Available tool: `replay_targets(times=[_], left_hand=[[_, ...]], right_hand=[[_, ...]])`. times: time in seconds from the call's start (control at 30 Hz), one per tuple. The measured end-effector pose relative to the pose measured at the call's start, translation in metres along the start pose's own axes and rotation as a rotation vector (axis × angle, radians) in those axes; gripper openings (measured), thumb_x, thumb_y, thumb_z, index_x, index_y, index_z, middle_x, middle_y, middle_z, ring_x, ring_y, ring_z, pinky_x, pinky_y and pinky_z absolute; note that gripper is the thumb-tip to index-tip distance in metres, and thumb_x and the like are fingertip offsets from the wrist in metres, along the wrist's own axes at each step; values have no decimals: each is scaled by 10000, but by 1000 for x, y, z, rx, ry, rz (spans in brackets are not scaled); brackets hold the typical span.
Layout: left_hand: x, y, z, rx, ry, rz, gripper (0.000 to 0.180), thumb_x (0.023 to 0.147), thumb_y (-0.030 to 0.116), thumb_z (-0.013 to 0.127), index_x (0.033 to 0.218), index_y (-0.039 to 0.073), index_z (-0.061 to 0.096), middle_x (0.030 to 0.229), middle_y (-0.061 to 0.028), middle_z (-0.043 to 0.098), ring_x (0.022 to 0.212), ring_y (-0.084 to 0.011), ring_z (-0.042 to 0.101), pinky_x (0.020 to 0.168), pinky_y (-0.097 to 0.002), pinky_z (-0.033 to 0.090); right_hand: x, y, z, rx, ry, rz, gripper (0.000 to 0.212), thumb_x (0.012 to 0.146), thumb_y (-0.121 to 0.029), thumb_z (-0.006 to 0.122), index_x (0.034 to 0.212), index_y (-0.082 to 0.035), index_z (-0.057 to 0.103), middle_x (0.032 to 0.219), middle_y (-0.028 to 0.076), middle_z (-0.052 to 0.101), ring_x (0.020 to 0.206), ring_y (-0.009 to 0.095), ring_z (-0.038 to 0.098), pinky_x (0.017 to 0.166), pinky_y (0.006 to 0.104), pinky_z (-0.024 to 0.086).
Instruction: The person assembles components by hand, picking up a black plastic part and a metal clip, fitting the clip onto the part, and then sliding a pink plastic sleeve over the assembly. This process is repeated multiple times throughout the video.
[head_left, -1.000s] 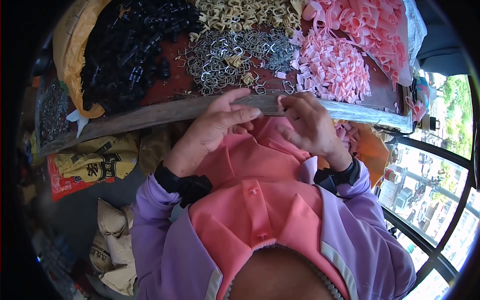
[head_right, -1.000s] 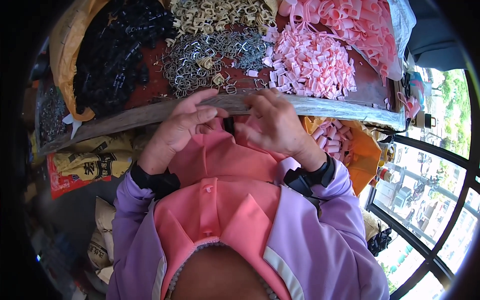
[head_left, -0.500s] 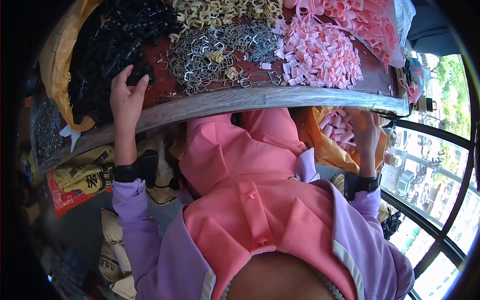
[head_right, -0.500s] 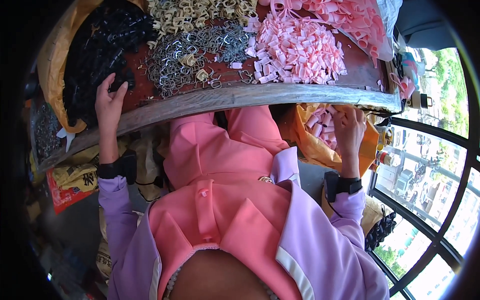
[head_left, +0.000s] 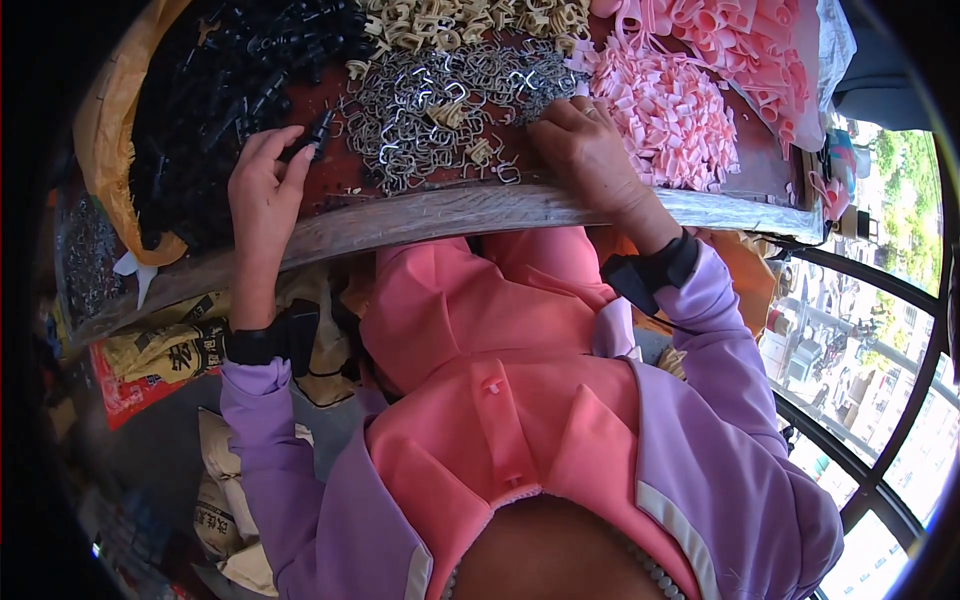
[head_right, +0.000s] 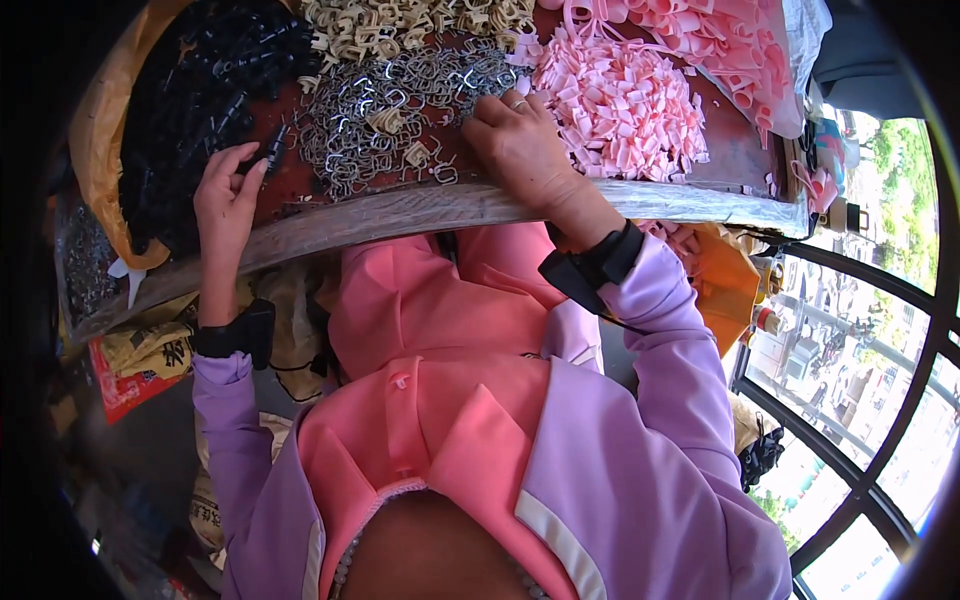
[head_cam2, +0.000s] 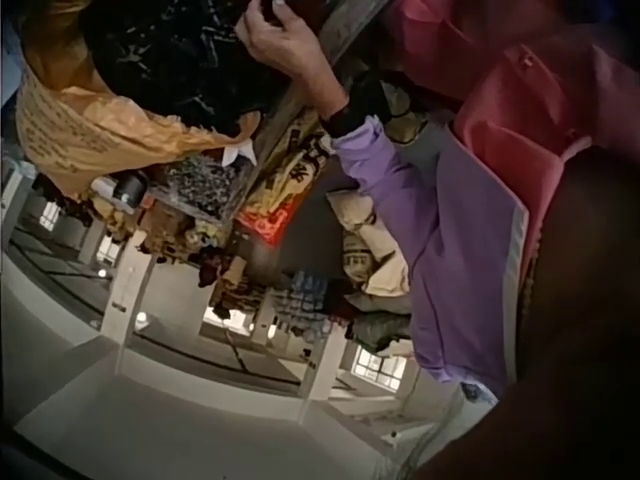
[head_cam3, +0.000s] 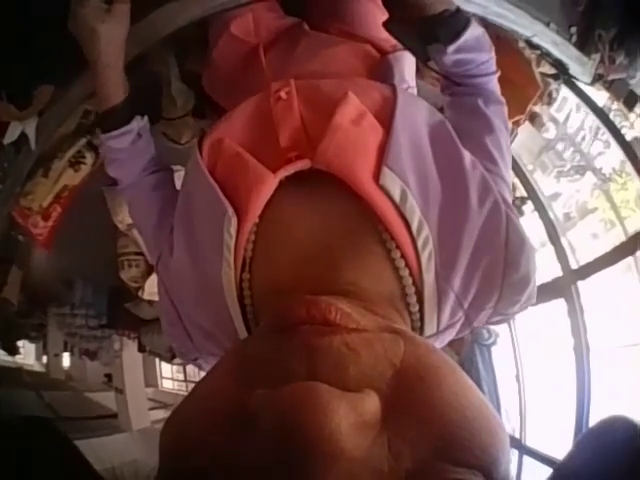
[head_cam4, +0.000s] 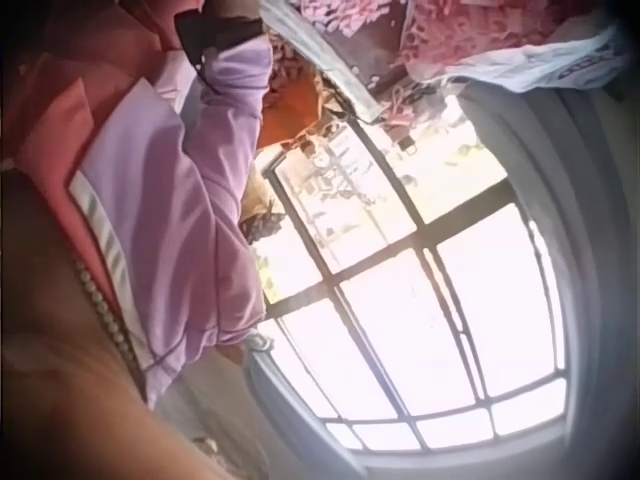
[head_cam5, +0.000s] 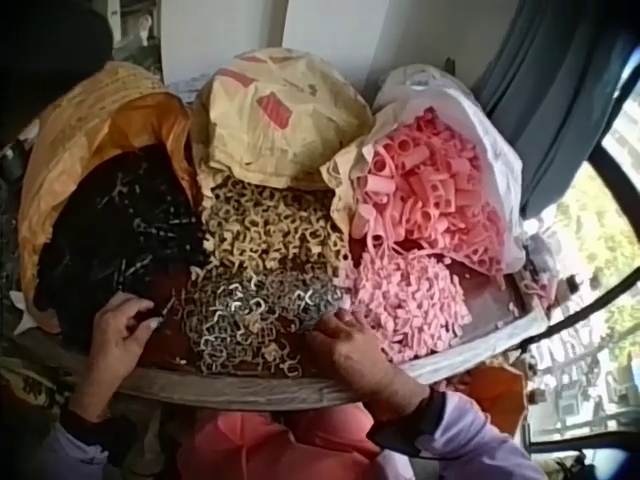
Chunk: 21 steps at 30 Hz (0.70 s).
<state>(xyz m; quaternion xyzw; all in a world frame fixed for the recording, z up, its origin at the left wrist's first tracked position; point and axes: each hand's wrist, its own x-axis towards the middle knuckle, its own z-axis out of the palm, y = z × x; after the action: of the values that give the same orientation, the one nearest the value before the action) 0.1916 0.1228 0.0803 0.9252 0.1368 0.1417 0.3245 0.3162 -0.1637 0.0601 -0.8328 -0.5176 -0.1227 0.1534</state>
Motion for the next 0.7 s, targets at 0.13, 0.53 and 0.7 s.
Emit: replay_targets(times=[0.13, 0.53, 0.7], left_hand=[[0, 3, 6, -10, -22, 40, 216, 716, 134, 596, 895, 22, 552, 796, -89, 530, 538, -166, 516, 516, -268, 408], [0, -5, 9, 151, -105, 8, 293, 685, 170, 630, 901, 25, 494, 751, -106, 548, 532, -182, 510, 510, -279, 406], [-8, -5, 4, -350, -78, -243, 293, 719, 141, 611, 955, 14, 492, 783, -68, 568, 593, -135, 536, 539, -228, 424]], right_hand=[[3, -2, 5, -22, -54, 16, 127, 657, -150, 571, 725, -78, 491, 708, 66, 446, 671, 258, 479, 610, 345, 382], [-7, -2, -3, 136, -28, 151, 113, 694, -115, 554, 789, -61, 525, 729, 90, 485, 707, 283, 493, 617, 357, 409], [-13, 2, -7, 154, 39, 154, 83, 687, -112, 567, 753, -67, 544, 692, 82, 489, 671, 275, 511, 583, 349, 420]])
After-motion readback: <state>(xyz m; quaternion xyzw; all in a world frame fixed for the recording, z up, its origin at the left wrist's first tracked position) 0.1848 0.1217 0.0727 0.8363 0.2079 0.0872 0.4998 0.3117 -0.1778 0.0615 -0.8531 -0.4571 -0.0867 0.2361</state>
